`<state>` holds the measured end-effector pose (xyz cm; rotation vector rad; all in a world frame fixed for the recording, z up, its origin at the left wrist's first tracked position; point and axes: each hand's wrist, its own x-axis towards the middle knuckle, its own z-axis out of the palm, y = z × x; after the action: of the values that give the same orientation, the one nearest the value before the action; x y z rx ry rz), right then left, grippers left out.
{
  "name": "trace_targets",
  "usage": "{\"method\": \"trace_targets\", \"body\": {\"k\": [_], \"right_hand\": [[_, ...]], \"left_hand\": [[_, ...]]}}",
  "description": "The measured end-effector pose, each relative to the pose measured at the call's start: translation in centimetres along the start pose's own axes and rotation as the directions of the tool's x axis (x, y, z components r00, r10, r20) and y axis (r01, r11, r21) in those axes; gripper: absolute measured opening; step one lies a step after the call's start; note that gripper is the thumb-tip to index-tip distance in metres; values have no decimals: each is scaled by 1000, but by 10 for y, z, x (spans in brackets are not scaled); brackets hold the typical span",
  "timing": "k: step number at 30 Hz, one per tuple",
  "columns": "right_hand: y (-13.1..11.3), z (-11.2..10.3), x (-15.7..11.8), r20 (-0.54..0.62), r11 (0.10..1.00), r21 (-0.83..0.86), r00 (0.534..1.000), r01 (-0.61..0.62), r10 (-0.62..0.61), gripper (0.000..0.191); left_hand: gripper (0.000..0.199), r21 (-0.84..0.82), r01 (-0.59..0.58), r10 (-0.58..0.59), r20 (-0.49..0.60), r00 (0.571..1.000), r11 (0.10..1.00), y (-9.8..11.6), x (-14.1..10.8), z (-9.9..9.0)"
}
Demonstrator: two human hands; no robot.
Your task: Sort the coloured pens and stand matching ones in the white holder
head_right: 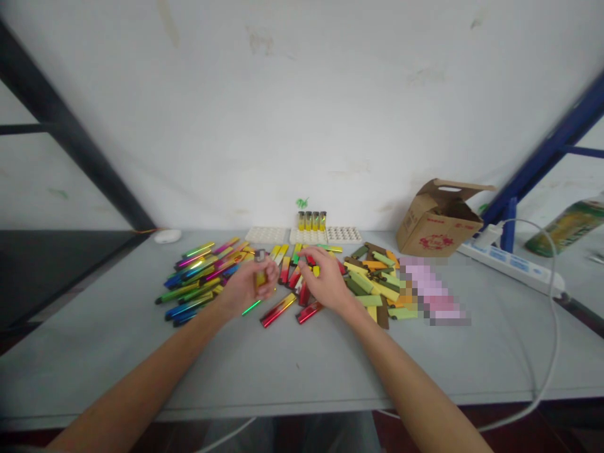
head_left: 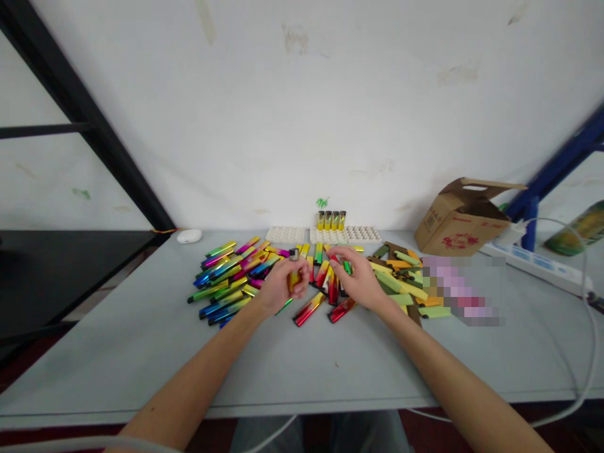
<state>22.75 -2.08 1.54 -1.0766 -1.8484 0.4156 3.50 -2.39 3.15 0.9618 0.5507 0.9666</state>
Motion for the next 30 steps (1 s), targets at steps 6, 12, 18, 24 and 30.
{"method": "trace_targets", "body": {"k": [6, 12, 18, 24, 30], "right_hand": [[-20, 11, -3, 39, 869, 458, 981, -188, 192, 20], [-30, 10, -5, 193, 735, 597, 947, -321, 257, 23], [-28, 14, -6, 204, 712, 620, 944, -330, 260, 23], [-21, 15, -3, 130, 710, 599, 920, -371, 370, 22], [-14, 12, 0, 76, 698, 592, 890, -403, 449, 22]], "left_hand": [[32, 207, 74, -90, 72, 993, 976, -11, -1, 4], [20, 237, 153, -190, 138, 972, 959, -12, -3, 5], [21, 188, 148, -169, 102, 980, 971, -12, 0, 6], [22, 150, 102, -97, -37, 995, 983, -10, 4, 0], [24, -59, 6, -7, -24, 1000, 998, 0, 3, -1]]}}
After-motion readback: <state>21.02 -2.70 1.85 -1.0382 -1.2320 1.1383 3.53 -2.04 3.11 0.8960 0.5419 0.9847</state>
